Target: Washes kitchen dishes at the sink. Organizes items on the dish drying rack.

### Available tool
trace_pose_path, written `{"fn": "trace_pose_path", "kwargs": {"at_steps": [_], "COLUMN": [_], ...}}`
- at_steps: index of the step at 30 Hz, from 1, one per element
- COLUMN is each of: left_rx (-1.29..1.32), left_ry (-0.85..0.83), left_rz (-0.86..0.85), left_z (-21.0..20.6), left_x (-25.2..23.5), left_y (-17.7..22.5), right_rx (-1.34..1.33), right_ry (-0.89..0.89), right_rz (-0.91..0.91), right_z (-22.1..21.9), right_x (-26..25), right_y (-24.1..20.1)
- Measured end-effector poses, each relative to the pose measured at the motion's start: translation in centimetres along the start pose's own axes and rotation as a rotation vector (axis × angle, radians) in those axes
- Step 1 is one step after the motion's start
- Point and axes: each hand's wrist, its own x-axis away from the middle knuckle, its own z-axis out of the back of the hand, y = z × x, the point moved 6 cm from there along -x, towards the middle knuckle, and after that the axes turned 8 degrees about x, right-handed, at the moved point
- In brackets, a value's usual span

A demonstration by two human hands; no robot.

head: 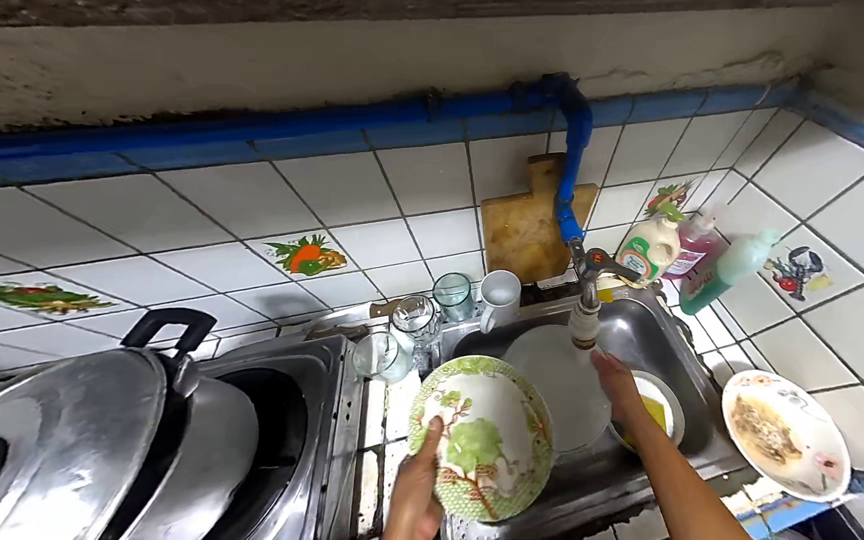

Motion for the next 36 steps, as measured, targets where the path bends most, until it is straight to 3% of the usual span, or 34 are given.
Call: {"fn": "trace_pose_path", "kwargs": {"at_steps": [5,10,16,21,26,27,29,31,32,33,36], "left_rx": [0.091,0.187,0.148,0.008,0.010,0.019,0.033,0.074,0.103,0.140,0.253], "left_ry": [-0.154,-0.214,-0.141,-0.022,-0.038,-0.038,-0.028,-0.049,-0.076,-0.118,-0.235], "left_rz": [0.149,0.202,0.213,0.159,0.101,0.106,0.122,0.151,0.166,0.180,0.246], "left_z": [-5.8,-8.7,-8.2,-7.4,-8.2,-8.2,-7.9,-7.8,-8.0,-8.5,-9.7], "left_x": [-2.2,-3.8,-5.6,-6.4,-6.3,-6.4,-6.8,-7.0,-6.9,-6.8,-6.9], "left_y": [-6.0,-8.8,-10.5,-10.7,-9.1,-8.8,-8.7,-9.1,-9.5,-9.9,-11.8], "right_rx": [0.263,0.283,0.300,0.249,0.487,0.428,0.038,-0.410,-0.494,-0.438,0.267], "right_ry": [-0.111,-0.186,-0.224,-0.266,-0.235,-0.225,-0.192,-0.182,-0.163,-0.126,-0.136], "right_rz": [0.128,0.132,0.023,0.074,0.036,0.047,0.076,-0.047,-0.123,-0.162,-0.155], "right_z": [-0.6,-1.3,-1.6,-2.7,-3.2,-3.2,-3.0,-3.0,-3.1,-3.1,-3.2], "right_x": [0.5,0.3,0.5,0.6,-0.1,0.0,0.2,-0.2,-0.5,-0.7,-0.7], "right_y": [-4.4,-4.8,-4.0,-5.1,-4.1,-4.0,-3.7,-2.8,-2.0,-1.2,1.9]}}
